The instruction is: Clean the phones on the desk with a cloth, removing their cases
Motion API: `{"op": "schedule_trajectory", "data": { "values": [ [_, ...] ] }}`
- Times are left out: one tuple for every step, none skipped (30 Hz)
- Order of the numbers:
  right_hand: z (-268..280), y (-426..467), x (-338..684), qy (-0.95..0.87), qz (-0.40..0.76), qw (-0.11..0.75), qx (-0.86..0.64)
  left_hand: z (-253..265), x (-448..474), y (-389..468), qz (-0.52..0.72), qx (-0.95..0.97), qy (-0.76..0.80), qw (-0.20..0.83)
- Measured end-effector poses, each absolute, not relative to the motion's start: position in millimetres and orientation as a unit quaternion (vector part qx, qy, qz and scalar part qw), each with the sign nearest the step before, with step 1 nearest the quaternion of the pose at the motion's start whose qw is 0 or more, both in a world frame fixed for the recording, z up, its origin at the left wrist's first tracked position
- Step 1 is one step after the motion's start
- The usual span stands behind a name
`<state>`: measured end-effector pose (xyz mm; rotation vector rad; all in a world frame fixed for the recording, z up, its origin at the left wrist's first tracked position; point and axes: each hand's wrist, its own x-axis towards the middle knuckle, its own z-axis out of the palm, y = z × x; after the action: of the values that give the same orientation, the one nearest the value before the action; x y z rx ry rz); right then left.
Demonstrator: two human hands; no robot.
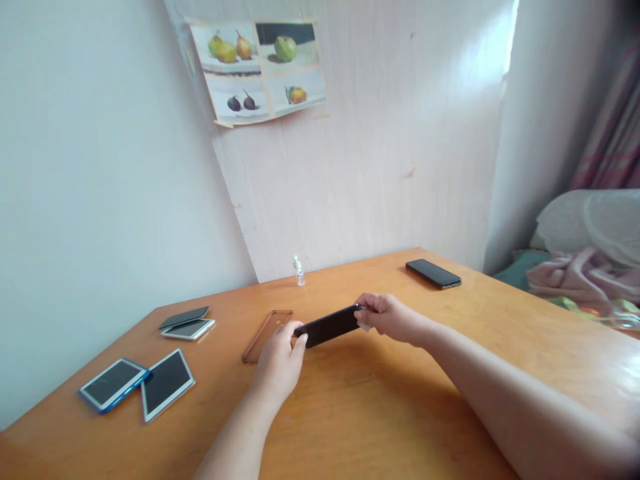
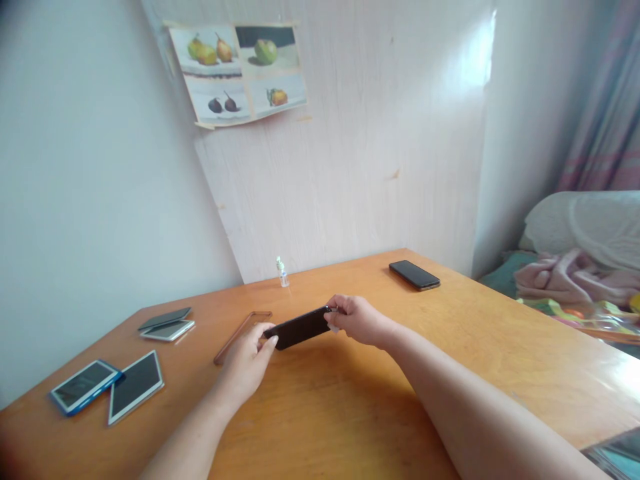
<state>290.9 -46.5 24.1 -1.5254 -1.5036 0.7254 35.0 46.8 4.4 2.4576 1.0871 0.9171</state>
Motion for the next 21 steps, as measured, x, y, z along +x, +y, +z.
{"op": "schedule_trajectory", "data": {
  "values": [
    [20.7, -43.8, 295.2, -0.592, 0.303, 0.431, -0.609, 4.5, 35.4, 46.8, 0.319, 0.852, 0.371, 0.184],
    [17.5, -41.4, 299.1, -0.586, 0.311, 0.435, -0.609, 5.0, 36.1, 45.8, 0.317, 0.850, 0.362, 0.213],
    [14.6, -39.3, 302.4, -0.580, 0.317, 0.439, -0.609, 5.7, 37.3, 44.0, 0.313, 0.850, 0.353, 0.235],
    [12.0, -37.7, 305.3, -0.572, 0.320, 0.442, -0.612, 6.4, 38.6, 41.7, 0.310, 0.850, 0.345, 0.250],
    [9.9, -36.3, 307.8, -0.564, 0.320, 0.447, -0.616, 7.1, 40.0, 39.1, 0.309, 0.850, 0.339, 0.258],
    [8.2, -35.1, 310.0, -0.554, 0.318, 0.454, -0.621, 7.6, 41.5, 36.4, 0.309, 0.849, 0.336, 0.264],
    [7.0, -34.2, 311.9, -0.543, 0.312, 0.462, -0.628, 8.0, 43.0, 33.9, 0.310, 0.848, 0.334, 0.269],
    [6.3, -33.3, 313.8, -0.530, 0.303, 0.473, -0.636, 8.0, 44.4, 31.6, 0.313, 0.846, 0.333, 0.273],
    [6.0, -32.4, 315.5, -0.516, 0.291, 0.485, -0.644, 7.9, 45.8, 29.6, 0.317, 0.845, 0.332, 0.276],
    [6.2, -31.6, 316.9, -0.502, 0.277, 0.497, -0.651, 7.6, 47.1, 27.7, 0.321, 0.844, 0.330, 0.276],
    [6.8, -30.9, 318.0, -0.488, 0.262, 0.511, -0.657, 7.2, 48.4, 26.1, 0.324, 0.844, 0.327, 0.274],
    [7.7, -30.3, 318.5, -0.477, 0.249, 0.523, -0.661, 6.7, 49.6, 24.6, 0.326, 0.846, 0.325, 0.270],
    [8.9, -30.0, 318.5, -0.468, 0.239, 0.534, -0.662, 6.4, 50.7, 23.2, 0.328, 0.847, 0.323, 0.264],
    [10.3, -29.9, 317.7, -0.465, 0.231, 0.542, -0.661, 6.0, 51.7, 21.9, 0.329, 0.850, 0.321, 0.259],
    [11.8, -30.3, 316.3, -0.467, 0.224, 0.548, -0.657, 5.8, 52.5, 20.7, 0.329, 0.852, 0.319, 0.255],
    [13.3, -31.0, 314.5, -0.475, 0.215, 0.547, -0.655, 5.7, 53.2, 19.6, 0.327, 0.854, 0.318, 0.252],
    [14.9, -32.2, 312.5, -0.490, 0.198, 0.537, -0.658, 5.7, 53.7, 18.7, 0.326, 0.855, 0.317, 0.249],
    [16.4, -33.5, 310.3, -0.506, 0.169, 0.520, -0.667, 5.7, 54.1, 18.0, 0.325, 0.856, 0.316, 0.248],
    [17.8, -35.1, 308.0, -0.521, 0.130, 0.496, -0.682, 5.8, 54.3, 17.4, 0.323, 0.858, 0.314, 0.247],
    [19.0, -36.8, 305.5, -0.532, 0.086, 0.470, -0.699, 5.9, 54.5, 16.9, 0.321, 0.859, 0.313, 0.247],
    [20.0, -38.5, 302.4, -0.539, 0.044, 0.445, -0.714, 6.1, 54.6, 16.6, 0.320, 0.859, 0.313, 0.247]
  ]
}}
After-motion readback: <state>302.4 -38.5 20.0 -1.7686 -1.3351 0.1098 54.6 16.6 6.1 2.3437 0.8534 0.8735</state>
